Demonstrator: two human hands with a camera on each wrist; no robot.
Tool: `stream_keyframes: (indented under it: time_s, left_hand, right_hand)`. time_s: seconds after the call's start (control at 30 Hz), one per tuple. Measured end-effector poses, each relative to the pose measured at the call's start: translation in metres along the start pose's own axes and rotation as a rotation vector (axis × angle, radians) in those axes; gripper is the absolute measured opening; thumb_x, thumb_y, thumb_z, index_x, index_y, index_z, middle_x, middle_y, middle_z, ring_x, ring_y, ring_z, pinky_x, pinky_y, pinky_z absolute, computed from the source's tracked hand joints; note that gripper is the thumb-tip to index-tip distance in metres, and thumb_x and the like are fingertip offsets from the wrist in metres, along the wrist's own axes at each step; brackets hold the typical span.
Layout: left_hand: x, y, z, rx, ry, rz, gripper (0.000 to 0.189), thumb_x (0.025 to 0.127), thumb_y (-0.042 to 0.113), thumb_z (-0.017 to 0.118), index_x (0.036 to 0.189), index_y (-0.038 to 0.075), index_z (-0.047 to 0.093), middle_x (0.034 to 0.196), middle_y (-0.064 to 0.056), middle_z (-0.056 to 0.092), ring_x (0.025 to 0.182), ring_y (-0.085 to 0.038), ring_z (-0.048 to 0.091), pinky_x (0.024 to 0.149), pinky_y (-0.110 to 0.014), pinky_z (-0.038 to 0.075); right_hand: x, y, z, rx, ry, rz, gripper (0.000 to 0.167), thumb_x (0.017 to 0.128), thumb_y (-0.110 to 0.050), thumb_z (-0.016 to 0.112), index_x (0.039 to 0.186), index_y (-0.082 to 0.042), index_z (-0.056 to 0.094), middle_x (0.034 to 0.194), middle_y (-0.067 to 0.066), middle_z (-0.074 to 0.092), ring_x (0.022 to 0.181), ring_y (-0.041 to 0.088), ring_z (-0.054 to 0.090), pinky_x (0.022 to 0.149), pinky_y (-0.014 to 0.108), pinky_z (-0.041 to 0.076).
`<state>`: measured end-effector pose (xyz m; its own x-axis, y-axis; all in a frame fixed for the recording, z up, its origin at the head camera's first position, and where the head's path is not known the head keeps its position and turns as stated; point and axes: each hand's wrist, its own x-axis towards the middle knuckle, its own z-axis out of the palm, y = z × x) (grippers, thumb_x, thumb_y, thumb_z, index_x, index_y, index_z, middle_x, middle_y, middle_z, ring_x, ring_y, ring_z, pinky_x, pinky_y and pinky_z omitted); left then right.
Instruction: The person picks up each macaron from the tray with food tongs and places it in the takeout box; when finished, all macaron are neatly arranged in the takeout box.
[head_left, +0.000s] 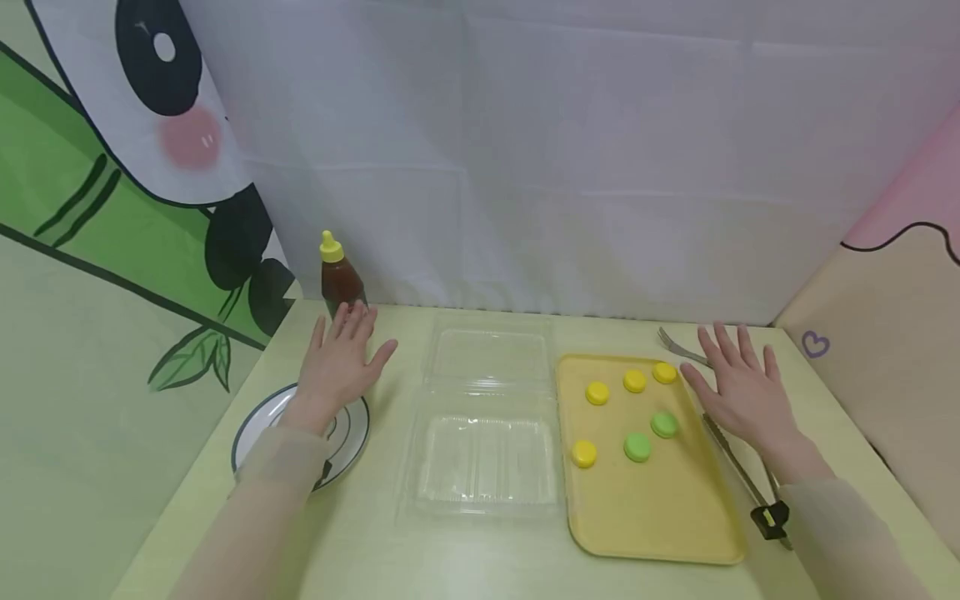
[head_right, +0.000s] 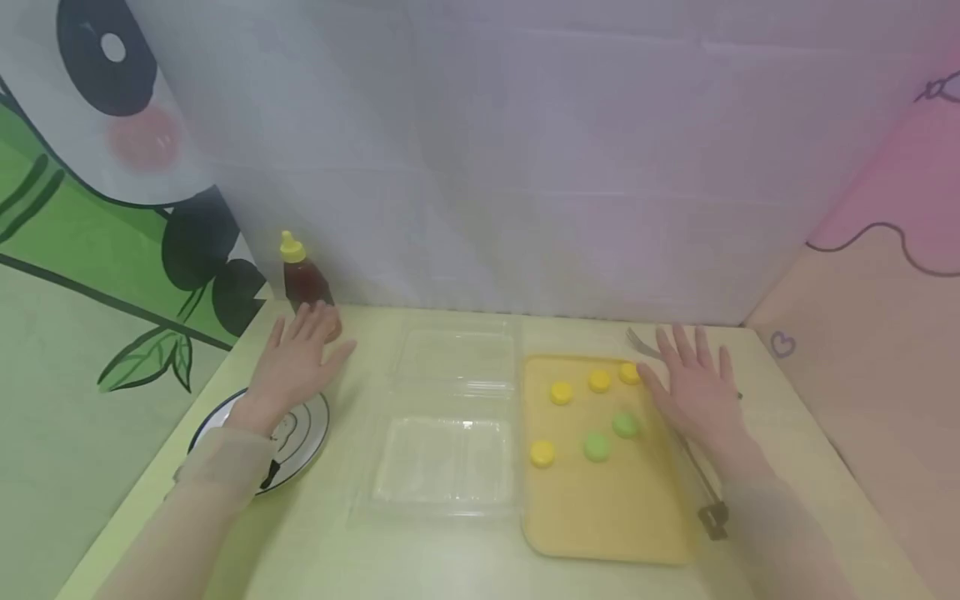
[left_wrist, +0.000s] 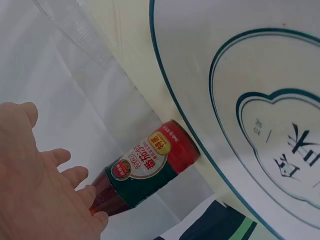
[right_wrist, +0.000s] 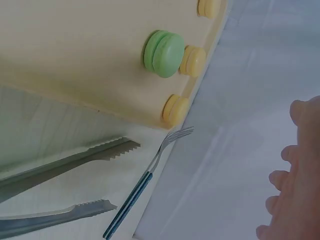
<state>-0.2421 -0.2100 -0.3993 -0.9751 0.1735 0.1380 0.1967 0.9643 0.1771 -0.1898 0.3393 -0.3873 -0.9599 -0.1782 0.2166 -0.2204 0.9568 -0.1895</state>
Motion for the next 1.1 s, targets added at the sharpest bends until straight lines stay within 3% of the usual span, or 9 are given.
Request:
stream_keyframes:
  time_s: [0.17,0.3,0.5,0.6,0.83,1.1]
  left_hand:
    - [-0.002,-0.001,0.004,-0.06,0.012,0.001,0.08,0.103,0.06,0.03,0.157,0.002,0.021,0.163,-0.022,0.014,0.15,-0.039,0.007,0.117,-0.058,0.002]
    - [-0.004,0.002,0.006,-0.164,0.009,-0.007,0.082,0.102,0.063,0.029,0.157,0.002,0.022,0.162,-0.023,0.017,0.148,-0.042,0.015,0.115,-0.061,0.013]
    - [-0.007,0.011,0.006,-0.417,-0.106,-0.114,0.092,0.096,0.073,0.029,0.159,0.006,0.015,0.162,-0.021,0.019,0.147,-0.043,0.019,0.113,-0.063,0.017]
    - [-0.009,0.015,0.007,-0.497,-0.147,-0.165,0.095,0.094,0.074,0.034,0.159,0.007,0.015,0.162,-0.021,0.02,0.147,-0.043,0.019,0.112,-0.063,0.019]
    - [-0.012,0.023,0.015,-0.608,-0.175,-0.2,0.088,0.096,0.065,0.048,0.156,0.005,0.022,0.157,-0.022,0.032,0.142,-0.044,0.03,0.108,-0.062,0.029]
    - [-0.014,0.029,0.022,-0.773,-0.191,-0.252,0.074,0.099,0.05,0.057,0.15,0.003,0.032,0.147,-0.022,0.045,0.136,-0.038,0.042,0.106,-0.055,0.038]
  right_hand:
    - [-0.011,0.005,-0.003,-0.004,0.021,0.013,0.072,0.105,-0.05,0.039,0.158,-0.006,0.019,0.161,0.025,0.015,0.148,0.045,0.002,0.113,0.065,-0.006]
    - [-0.02,0.009,-0.004,-0.001,0.027,0.036,0.073,0.104,-0.05,0.041,0.158,-0.006,0.02,0.16,0.026,0.016,0.147,0.047,0.006,0.113,0.065,-0.003]
    - [-0.037,0.021,-0.005,0.025,0.031,0.053,0.074,0.104,-0.047,0.045,0.157,-0.002,0.019,0.158,0.03,0.019,0.145,0.051,0.011,0.11,0.068,0.008]
    - [-0.046,0.031,-0.002,0.034,0.032,0.082,0.076,0.103,-0.046,0.047,0.157,-0.001,0.018,0.157,0.031,0.02,0.141,0.055,0.017,0.104,0.073,0.016]
    - [-0.064,0.047,0.004,0.066,0.013,0.18,0.079,0.102,-0.046,0.05,0.155,0.003,0.019,0.148,0.038,0.029,0.123,0.065,0.031,0.086,0.077,0.029]
    - [-0.078,0.058,0.006,0.097,-0.046,0.276,0.085,0.101,-0.05,0.05,0.152,0.011,0.019,0.134,0.045,0.033,0.109,0.063,0.045,0.074,0.07,0.039]
